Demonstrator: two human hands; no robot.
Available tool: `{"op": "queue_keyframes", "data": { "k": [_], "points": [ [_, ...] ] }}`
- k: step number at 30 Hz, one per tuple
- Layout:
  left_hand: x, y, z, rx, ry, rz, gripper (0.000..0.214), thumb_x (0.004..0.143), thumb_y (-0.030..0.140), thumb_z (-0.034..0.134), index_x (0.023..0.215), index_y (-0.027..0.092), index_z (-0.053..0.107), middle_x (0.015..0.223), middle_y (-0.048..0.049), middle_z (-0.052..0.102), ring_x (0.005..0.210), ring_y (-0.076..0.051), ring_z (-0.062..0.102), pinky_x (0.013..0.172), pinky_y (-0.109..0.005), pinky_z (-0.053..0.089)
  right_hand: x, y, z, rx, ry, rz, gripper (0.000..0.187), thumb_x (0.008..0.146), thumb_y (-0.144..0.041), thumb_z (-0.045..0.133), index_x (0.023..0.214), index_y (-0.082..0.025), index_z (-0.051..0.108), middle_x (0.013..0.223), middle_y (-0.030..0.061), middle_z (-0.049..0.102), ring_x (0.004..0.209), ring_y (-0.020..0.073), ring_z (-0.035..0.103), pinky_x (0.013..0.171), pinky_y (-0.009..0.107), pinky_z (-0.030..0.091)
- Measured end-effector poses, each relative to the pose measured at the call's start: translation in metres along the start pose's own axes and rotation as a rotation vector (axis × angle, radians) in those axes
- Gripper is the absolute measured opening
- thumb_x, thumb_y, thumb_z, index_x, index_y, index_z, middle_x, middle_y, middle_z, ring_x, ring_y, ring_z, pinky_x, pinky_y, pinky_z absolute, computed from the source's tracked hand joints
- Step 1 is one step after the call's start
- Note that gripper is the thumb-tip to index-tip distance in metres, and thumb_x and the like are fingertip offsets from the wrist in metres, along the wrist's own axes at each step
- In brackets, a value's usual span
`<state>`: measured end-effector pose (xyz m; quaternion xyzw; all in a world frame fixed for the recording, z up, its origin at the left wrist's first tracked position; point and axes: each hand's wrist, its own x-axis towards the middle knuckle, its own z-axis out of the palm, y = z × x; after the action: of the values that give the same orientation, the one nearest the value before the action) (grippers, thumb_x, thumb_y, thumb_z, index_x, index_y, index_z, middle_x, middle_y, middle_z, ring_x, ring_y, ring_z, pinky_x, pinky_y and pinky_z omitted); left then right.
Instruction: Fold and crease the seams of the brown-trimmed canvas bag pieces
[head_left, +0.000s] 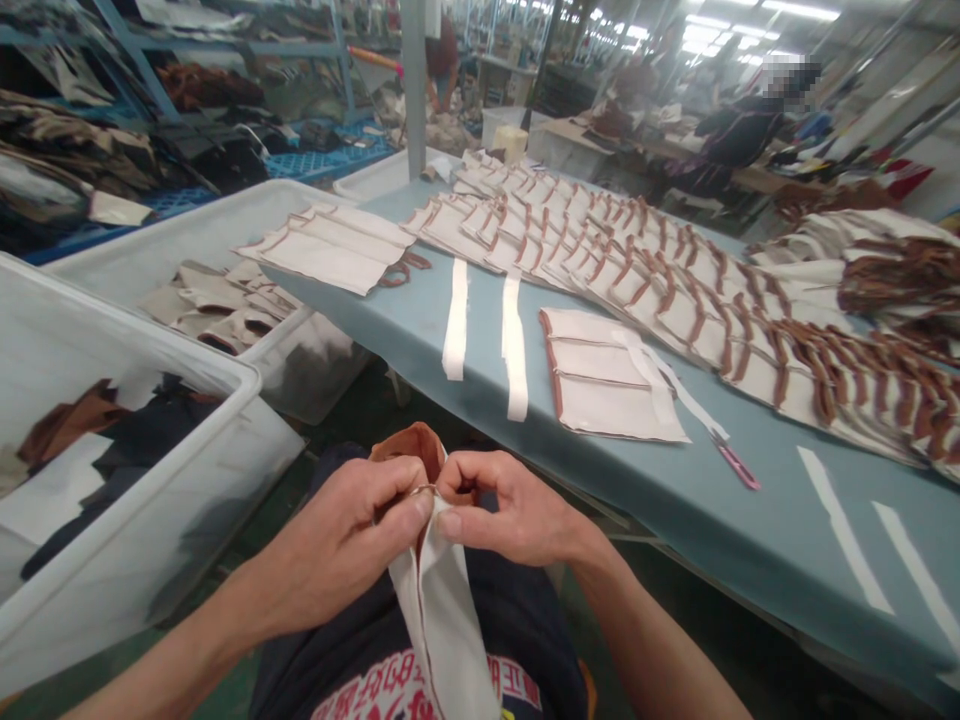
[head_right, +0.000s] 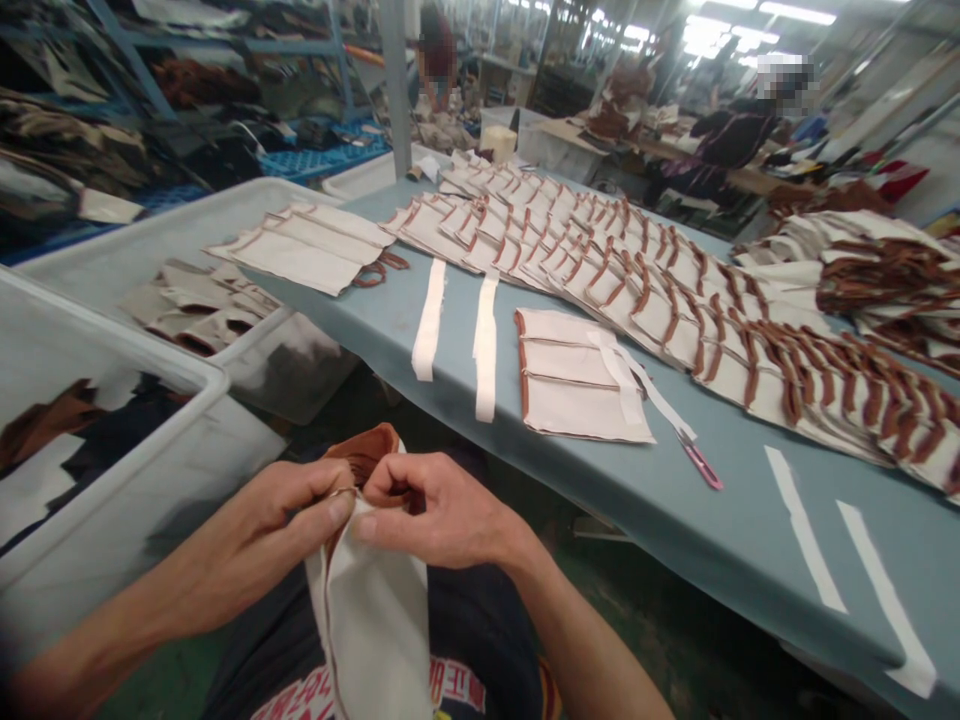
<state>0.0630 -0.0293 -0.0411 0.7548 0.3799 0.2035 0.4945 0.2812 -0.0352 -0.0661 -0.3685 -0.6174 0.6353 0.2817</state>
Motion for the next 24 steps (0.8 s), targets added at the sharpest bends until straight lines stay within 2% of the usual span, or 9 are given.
{"op": "queue_keyframes", "data": {
  "k": [4,7,13,21,24],
  "points": [
    [0.001,-0.001,0.0,-0.036,0.015,-0.077,0.034,0.097,0.038,0.047,0.066,0.025,0.041,0.063,0.0062,0.038,0.058,-0.012,0.035,0.052,-0.025,0.029,-0.001,-0.004,0.002,-0.026,0.018,-0.005,0.032,0.087,-0.045,0.077,0.079,-0.02,0.057,0.073,-0.0044,0.051,0.068,0.0124,0.042,0.061,0.026,0.033],
    [0.001,0.0,-0.001,-0.059,-0.025,-0.082,0.034,0.096,0.038,0.049,0.066,0.023,0.043,0.064,0.0053,0.04,0.06,-0.012,0.037,0.053,-0.024,0.03,-0.003,-0.005,0.003,-0.095,0.041,0.004,0.033,0.086,-0.044,0.079,0.078,-0.02,0.057,0.072,-0.0054,0.051,0.067,0.0115,0.041,0.06,0.026,0.032],
    [0.002,-0.001,-0.005,-0.046,-0.087,-0.077,0.045,0.103,0.045,0.049,0.065,0.021,0.046,0.065,0.0046,0.041,0.061,-0.012,0.039,0.055,-0.024,0.03,-0.005,-0.006,0.004,-0.201,0.054,-0.04,0.029,0.086,-0.037,0.077,0.076,-0.021,0.055,0.069,-0.0069,0.048,0.065,0.0109,0.04,0.059,0.025,0.031],
    [0.0,-0.005,-0.011,-0.002,-0.149,-0.115,0.042,0.1,0.043,0.05,0.065,0.022,0.043,0.065,0.0049,0.034,0.06,-0.012,0.032,0.052,-0.026,0.025,-0.003,-0.002,0.007,-0.176,0.035,-0.044,0.03,0.086,-0.039,0.076,0.076,-0.022,0.054,0.069,-0.0067,0.048,0.064,0.0112,0.039,0.059,0.026,0.031],
    [0.001,-0.004,-0.011,-0.03,-0.145,-0.116,0.043,0.1,0.044,0.05,0.064,0.023,0.04,0.064,0.0052,0.032,0.059,-0.012,0.03,0.051,-0.026,0.024,-0.002,-0.004,0.007,-0.182,0.032,-0.041,0.037,0.087,-0.047,0.078,0.076,-0.022,0.054,0.069,-0.0069,0.047,0.064,0.0112,0.039,0.059,0.027,0.029]
  ]
}}
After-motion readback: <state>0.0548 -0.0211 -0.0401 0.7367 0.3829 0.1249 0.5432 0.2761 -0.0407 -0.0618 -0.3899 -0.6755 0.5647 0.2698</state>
